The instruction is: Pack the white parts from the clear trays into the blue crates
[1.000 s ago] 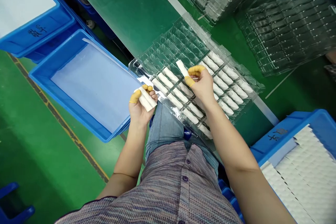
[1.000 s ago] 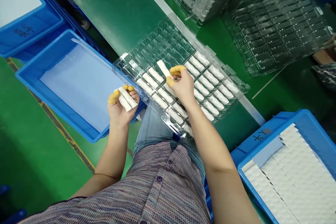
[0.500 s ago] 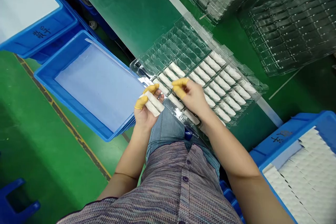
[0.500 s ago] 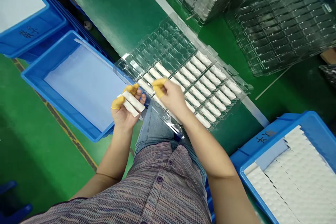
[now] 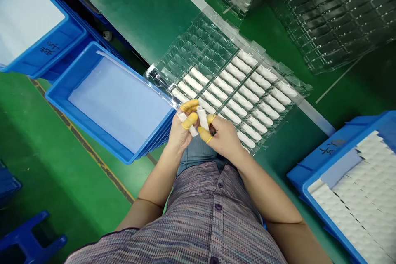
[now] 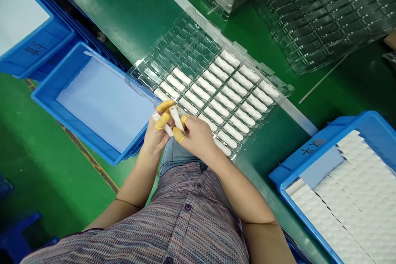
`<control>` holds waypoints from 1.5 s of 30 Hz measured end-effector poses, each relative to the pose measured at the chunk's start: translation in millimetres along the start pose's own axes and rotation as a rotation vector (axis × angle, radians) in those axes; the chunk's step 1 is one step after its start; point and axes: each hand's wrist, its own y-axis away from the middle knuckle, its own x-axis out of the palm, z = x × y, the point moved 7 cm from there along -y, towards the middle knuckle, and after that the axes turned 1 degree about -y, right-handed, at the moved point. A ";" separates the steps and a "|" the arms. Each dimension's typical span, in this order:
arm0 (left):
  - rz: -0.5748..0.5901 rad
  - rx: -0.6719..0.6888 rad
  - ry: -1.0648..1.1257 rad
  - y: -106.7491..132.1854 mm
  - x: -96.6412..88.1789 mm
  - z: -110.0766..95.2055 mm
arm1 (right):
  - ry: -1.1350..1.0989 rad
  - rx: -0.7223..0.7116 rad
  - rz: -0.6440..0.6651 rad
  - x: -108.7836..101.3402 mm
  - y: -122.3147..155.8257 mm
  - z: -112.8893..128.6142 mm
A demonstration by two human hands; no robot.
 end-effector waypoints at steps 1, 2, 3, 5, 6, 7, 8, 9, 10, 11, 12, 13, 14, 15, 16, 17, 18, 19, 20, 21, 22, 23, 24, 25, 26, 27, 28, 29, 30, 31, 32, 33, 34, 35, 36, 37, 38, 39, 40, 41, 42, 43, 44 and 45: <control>0.024 -0.015 -0.035 1.2 2.5 0.9 | 0.116 -0.043 -0.016 -2.6 3.5 3.7; 0.042 -0.027 -0.060 2.1 4.7 0.8 | 0.179 -0.073 -0.023 -3.9 6.8 6.2; 0.052 -0.032 -0.070 2.6 6.1 -0.4 | 0.177 -0.088 -0.026 -4.8 9.8 7.1; 0.054 -0.022 -0.054 2.3 7.3 -5.6 | -0.021 -0.055 -0.024 -6.0 14.5 3.5; 0.057 -0.020 -0.039 1.6 7.6 -8.2 | -0.195 -0.012 -0.022 -6.3 16.3 -0.6; 0.064 -0.022 -0.025 1.0 8.0 -10.4 | -0.392 0.046 -0.013 -5.7 18.0 -5.5; 0.074 -0.028 -0.016 0.5 8.5 -12.1 | -0.586 0.115 0.007 -3.6 19.5 -10.6; 0.090 -0.039 -0.012 0.4 9.6 -13.1 | -0.757 0.188 0.040 -0.3 21.0 -14.6; 0.112 -0.055 -0.011 0.8 11.2 -13.5 | -0.892 0.255 0.087 3.8 22.6 -17.2; 0.133 -0.069 -0.011 1.6 13.2 -13.6 | -0.991 0.315 0.142 8.2 24.2 -18.5; 0.154 -0.082 -0.013 2.7 15.4 -13.5 | -1.065 0.366 0.197 12.3 25.8 -19.0; 0.176 -0.093 -0.015 3.9 17.9 -13.4 | -1.120 0.408 0.249 16.1 27.4 -19.0; 0.196 -0.101 -0.015 5.2 20.3 -13.3 | -1.163 0.435 0.292 19.2 28.7 -18.6; 0.212 -0.105 -0.014 6.4 22.4 -13.3 | -1.196 0.452 0.325 21.8 29.7 -18.3; 0.222 -0.109 -0.012 7.2 23.8 -13.3 | -1.221 0.462 0.348 23.9 30.4 -18.3; 0.228 -0.115 -0.009 7.6 24.7 -13.1 | -1.241 0.469 0.363 25.7 31.0 -18.5; 0.229 -0.123 -0.007 7.7 24.8 -12.7 | -1.257 0.476 0.370 27.0 31.4 -18.9; 0.226 -0.130 -0.005 7.5 24.2 -12.2 | -1.268 0.482 0.374 28.0 31.5 -19.6; 0.221 -0.137 -0.005 7.0 23.1 -11.6 | -1.274 0.489 0.376 28.7 31.6 -20.3; 0.216 -0.142 -0.007 6.4 21.7 -11.0 | -1.275 0.493 0.374 29.0 31.3 -21.0; 0.210 -0.142 -0.011 5.6 20.1 -10.6 | -1.271 0.493 0.372 29.0 30.8 -21.5; 0.205 -0.138 -0.019 4.8 18.5 -10.2 | -1.260 0.488 0.368 28.7 29.9 -21.7; 0.197 -0.129 -0.030 4.0 16.8 -10.0 | -1.242 0.480 0.362 28.4 28.9 -21.9; 0.190 -0.112 -0.044 3.3 15.4 -10.3 | -1.221 0.470 0.350 28.1 27.7 -22.1; 0.182 -0.088 -0.060 2.7 14.2 -10.9 | -1.194 0.458 0.326 27.4 26.2 -22.6; 0.175 -0.057 -0.074 2.1 13.4 -12.1 | -1.159 0.443 0.285 26.1 24.5 -23.5; 0.167 -0.024 -0.088 1.7 12.8 -13.5 | -1.116 0.418 0.224 23.6 22.4 -24.6; 0.159 0.005 -0.099 1.3 12.3 -14.8 | -1.067 0.384 0.143 19.8 20.3 -25.6; 0.152 0.021 -0.107 0.9 11.9 -15.6 | -1.015 0.346 0.059 15.5 18.6 -26.1; 0.146 0.021 -0.110 0.4 11.4 -15.6 | -0.967 0.306 -0.017 11.4 17.5 -25.9; 0.141 0.008 -0.111 -0.4 10.6 -14.9 | -0.932 0.274 -0.069 8.6 16.9 -25.2; 0.139 -0.016 -0.109 -1.2 9.6 -13.8 | -0.919 0.259 -0.089 8.0 16.6 -24.5; 0.141 -0.042 -0.103 -2.1 8.5 -12.8 | -0.929 0.266 -0.073 9.9 16.5 -24.1; 0.143 -0.061 -0.093 -3.1 7.1 -12.4 | -0.958 0.291 -0.027 13.9 16.6 -23.9; 0.148 -0.074 -0.084 -4.2 5.5 -12.6 | -1.004 0.322 0.034 18.7 16.9 -23.5; 0.155 -0.083 -0.077 -5.3 3.9 -12.9 | -1.054 0.355 0.101 23.7 17.4 -22.7; 0.164 -0.093 -0.071 -6.2 2.5 -13.2 | -1.102 0.385 0.171 28.4 18.0 -21.3; 0.178 -0.107 -0.068 -6.9 1.4 -13.1 | -1.141 0.406 0.231 32.2 18.4 -19.5; 0.194 -0.125 -0.066 -7.4 0.6 -12.6 | -1.169 0.422 0.281 35.2 18.5 -17.5; 0.211 -0.147 -0.064 -7.6 -0.1 -11.8 | -1.186 0.435 0.319 37.6 18.3 -15.9; 0.224 -0.167 -0.060 -7.7 -0.9 -11.1 | -1.195 0.448 0.343 39.4 17.8 -14.6; 0.230 -0.179 -0.055 -7.9 -2.1 -10.8 | -1.197 0.456 0.355 40.6 16.8 -13.5; 0.230 -0.181 -0.051 -8.3 -3.7 -11.1 | -1.190 0.458 0.357 41.3 15.4 -12.8; 0.225 -0.174 -0.046 -8.9 -5.5 -12.0 | -1.173 0.453 0.349 41.6 13.5 -12.2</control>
